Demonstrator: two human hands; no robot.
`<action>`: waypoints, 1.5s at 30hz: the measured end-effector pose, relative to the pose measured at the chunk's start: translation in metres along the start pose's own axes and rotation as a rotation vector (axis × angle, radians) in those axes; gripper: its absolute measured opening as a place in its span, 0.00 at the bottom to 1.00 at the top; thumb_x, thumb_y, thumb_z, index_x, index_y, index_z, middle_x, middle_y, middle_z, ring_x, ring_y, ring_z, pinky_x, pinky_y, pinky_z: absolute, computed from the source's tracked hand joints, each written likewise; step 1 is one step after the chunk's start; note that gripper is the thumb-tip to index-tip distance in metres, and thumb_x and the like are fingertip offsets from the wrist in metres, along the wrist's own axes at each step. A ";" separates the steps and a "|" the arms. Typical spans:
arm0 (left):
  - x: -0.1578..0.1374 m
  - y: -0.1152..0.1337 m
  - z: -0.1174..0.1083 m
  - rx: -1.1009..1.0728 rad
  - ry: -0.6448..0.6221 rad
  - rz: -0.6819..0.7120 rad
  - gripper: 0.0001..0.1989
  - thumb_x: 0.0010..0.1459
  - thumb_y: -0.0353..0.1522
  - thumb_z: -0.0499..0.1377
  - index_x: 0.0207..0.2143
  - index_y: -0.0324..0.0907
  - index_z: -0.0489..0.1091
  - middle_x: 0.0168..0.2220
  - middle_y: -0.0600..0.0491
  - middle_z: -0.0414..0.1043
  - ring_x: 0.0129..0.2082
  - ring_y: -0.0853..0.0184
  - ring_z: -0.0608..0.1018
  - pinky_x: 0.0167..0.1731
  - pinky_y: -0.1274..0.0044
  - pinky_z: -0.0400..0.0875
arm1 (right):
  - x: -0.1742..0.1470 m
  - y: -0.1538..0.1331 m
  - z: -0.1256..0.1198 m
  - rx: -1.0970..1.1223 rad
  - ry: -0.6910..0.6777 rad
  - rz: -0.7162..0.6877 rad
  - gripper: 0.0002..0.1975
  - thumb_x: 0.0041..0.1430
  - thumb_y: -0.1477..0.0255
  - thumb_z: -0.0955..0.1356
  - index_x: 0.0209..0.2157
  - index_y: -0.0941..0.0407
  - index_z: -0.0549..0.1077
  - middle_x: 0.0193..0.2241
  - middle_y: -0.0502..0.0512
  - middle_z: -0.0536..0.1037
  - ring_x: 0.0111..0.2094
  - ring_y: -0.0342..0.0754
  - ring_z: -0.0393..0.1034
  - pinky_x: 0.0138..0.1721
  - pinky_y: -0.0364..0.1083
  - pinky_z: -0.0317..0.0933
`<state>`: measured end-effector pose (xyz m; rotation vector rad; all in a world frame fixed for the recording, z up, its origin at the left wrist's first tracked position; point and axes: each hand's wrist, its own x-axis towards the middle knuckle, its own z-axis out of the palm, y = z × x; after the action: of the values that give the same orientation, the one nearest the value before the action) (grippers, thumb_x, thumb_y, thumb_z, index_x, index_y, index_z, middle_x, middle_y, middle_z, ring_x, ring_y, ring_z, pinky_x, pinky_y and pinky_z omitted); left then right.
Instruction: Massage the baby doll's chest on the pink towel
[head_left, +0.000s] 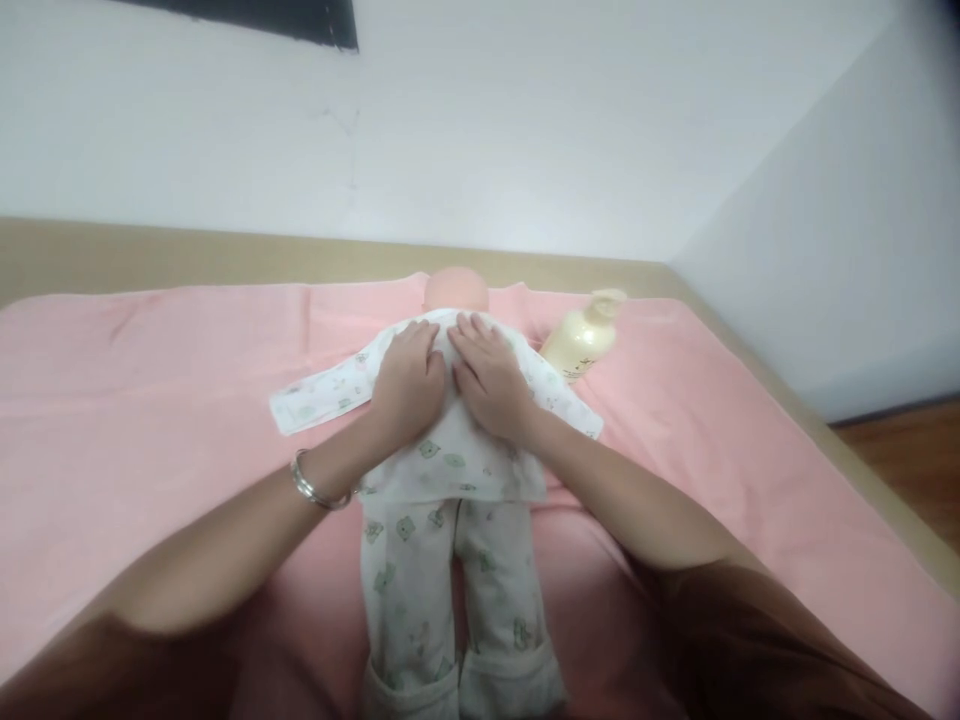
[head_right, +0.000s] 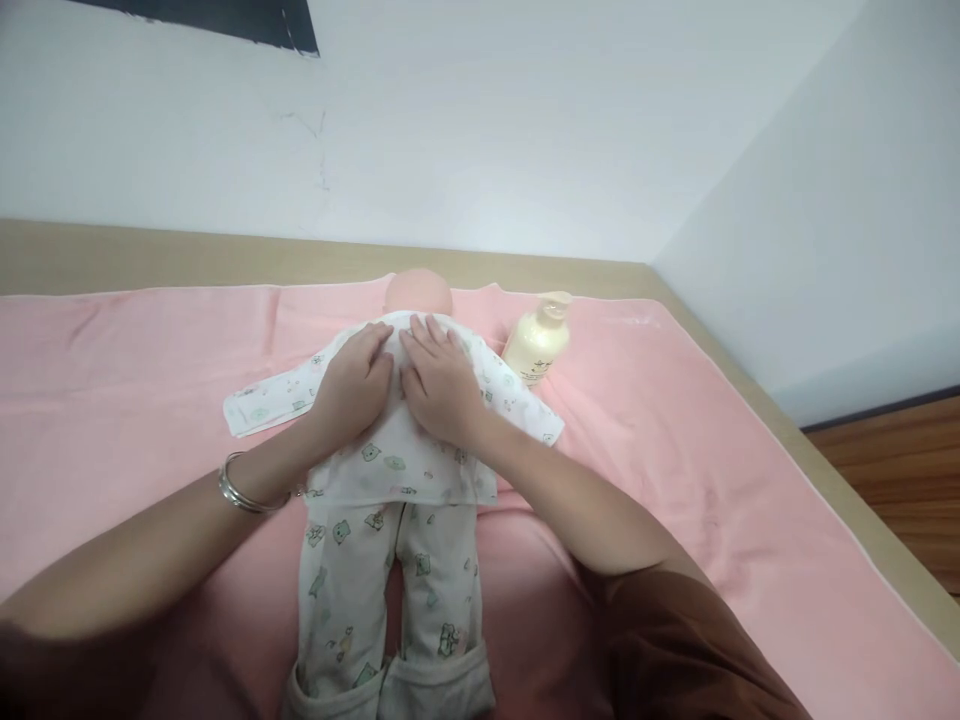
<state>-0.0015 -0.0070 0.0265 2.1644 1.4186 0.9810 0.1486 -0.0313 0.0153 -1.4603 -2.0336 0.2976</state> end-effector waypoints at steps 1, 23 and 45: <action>-0.001 -0.004 0.004 0.037 0.002 0.019 0.24 0.63 0.31 0.46 0.58 0.34 0.68 0.62 0.40 0.69 0.65 0.52 0.69 0.68 0.54 0.61 | 0.004 0.005 -0.001 -0.034 -0.010 0.015 0.28 0.68 0.68 0.55 0.66 0.62 0.62 0.70 0.61 0.56 0.73 0.54 0.43 0.73 0.63 0.39; 0.004 -0.031 0.018 -0.079 0.076 0.003 0.25 0.62 0.35 0.47 0.57 0.39 0.69 0.62 0.44 0.69 0.63 0.57 0.69 0.68 0.59 0.60 | 0.013 0.008 -0.013 -0.175 -0.126 -0.024 0.32 0.69 0.63 0.58 0.69 0.67 0.55 0.71 0.67 0.51 0.73 0.61 0.44 0.72 0.66 0.40; 0.003 -0.027 0.024 -0.071 0.141 -0.014 0.21 0.63 0.34 0.48 0.54 0.40 0.70 0.59 0.45 0.72 0.62 0.57 0.71 0.66 0.60 0.63 | 0.006 -0.004 0.000 -0.222 -0.014 0.006 0.28 0.69 0.68 0.55 0.67 0.62 0.61 0.70 0.65 0.55 0.72 0.63 0.46 0.70 0.68 0.44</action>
<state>-0.0004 0.0084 -0.0065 2.0671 1.4359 1.1814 0.1447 -0.0271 0.0197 -1.5997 -2.1286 0.0860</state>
